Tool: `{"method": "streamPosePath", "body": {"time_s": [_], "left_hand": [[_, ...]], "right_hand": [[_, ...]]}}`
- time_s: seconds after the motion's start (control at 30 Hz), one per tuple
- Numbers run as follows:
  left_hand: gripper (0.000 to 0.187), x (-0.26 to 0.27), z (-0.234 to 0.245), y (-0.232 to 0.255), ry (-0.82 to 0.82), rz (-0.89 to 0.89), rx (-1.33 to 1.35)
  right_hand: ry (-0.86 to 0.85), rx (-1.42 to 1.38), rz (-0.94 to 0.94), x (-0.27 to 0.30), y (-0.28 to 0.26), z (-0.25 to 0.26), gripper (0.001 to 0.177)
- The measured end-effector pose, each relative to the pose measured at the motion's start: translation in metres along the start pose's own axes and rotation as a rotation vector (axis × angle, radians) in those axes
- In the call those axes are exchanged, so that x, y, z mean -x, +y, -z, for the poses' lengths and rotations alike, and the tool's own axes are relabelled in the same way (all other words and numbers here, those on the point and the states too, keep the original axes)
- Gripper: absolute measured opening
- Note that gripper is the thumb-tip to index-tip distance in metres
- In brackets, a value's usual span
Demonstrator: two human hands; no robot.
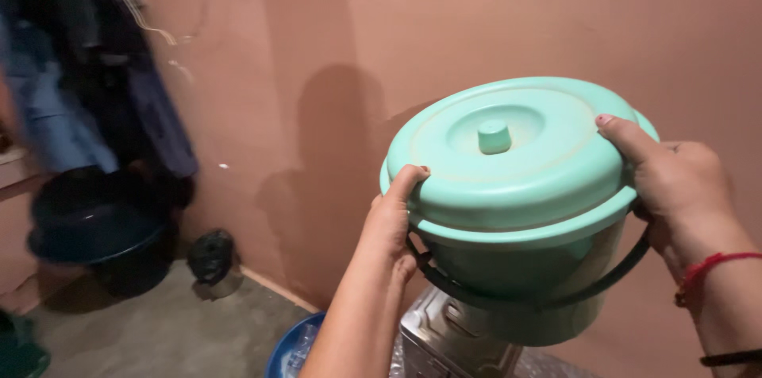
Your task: The person wipes a green bucket lid with a cloth, then places the lid on the bucket. They move a metal container and a blue basin containing bottles and a metal pot. The person picks up a bottle cap from the floor, closes a water bottle, and arranges items in the blue basin.
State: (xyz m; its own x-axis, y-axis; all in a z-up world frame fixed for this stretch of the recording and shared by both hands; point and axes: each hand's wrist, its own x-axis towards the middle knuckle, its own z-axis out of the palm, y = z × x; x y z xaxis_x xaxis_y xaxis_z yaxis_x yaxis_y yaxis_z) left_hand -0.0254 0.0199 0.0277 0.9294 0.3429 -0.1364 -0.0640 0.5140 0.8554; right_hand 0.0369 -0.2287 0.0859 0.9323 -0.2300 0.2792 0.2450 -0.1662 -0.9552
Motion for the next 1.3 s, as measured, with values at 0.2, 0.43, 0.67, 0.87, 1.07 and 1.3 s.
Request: {"method": "streamPosePath", "body": {"time_s": [0.2, 0.43, 0.67, 0.87, 1.07, 1.3], "left_hand": [[0.069, 0.024, 0.06, 0.035, 0.024, -0.183, 0.18], [0.074, 0.017, 0.183, 0.086, 0.306, -0.293, 0.116], [0.081, 0.011, 0.322, 0.164, 0.3, -0.363, -0.037], [0.076, 0.005, 0.404, 0.206, 0.46, -0.293, -0.097], [0.066, -0.005, 0.468, 0.195, 0.392, -0.452, -0.051], [0.07, -0.018, 0.516, 0.185, 0.741, -0.279, 0.083]], "right_hand": [[-0.244, -0.161, 0.023, 0.016, -0.014, -0.067, 0.056], [-0.433, -0.009, 0.024, 0.058, -0.032, -0.195, 0.065], [-0.681, -0.01, -0.225, 0.123, -0.038, -0.341, 0.064], [-0.729, 0.01, -0.417, 0.163, -0.046, -0.433, 0.07], [-0.793, 0.029, -0.487, 0.189, -0.027, -0.49, 0.07], [-0.873, -0.028, -0.638, 0.22, 0.02, -0.571, 0.07]]}}
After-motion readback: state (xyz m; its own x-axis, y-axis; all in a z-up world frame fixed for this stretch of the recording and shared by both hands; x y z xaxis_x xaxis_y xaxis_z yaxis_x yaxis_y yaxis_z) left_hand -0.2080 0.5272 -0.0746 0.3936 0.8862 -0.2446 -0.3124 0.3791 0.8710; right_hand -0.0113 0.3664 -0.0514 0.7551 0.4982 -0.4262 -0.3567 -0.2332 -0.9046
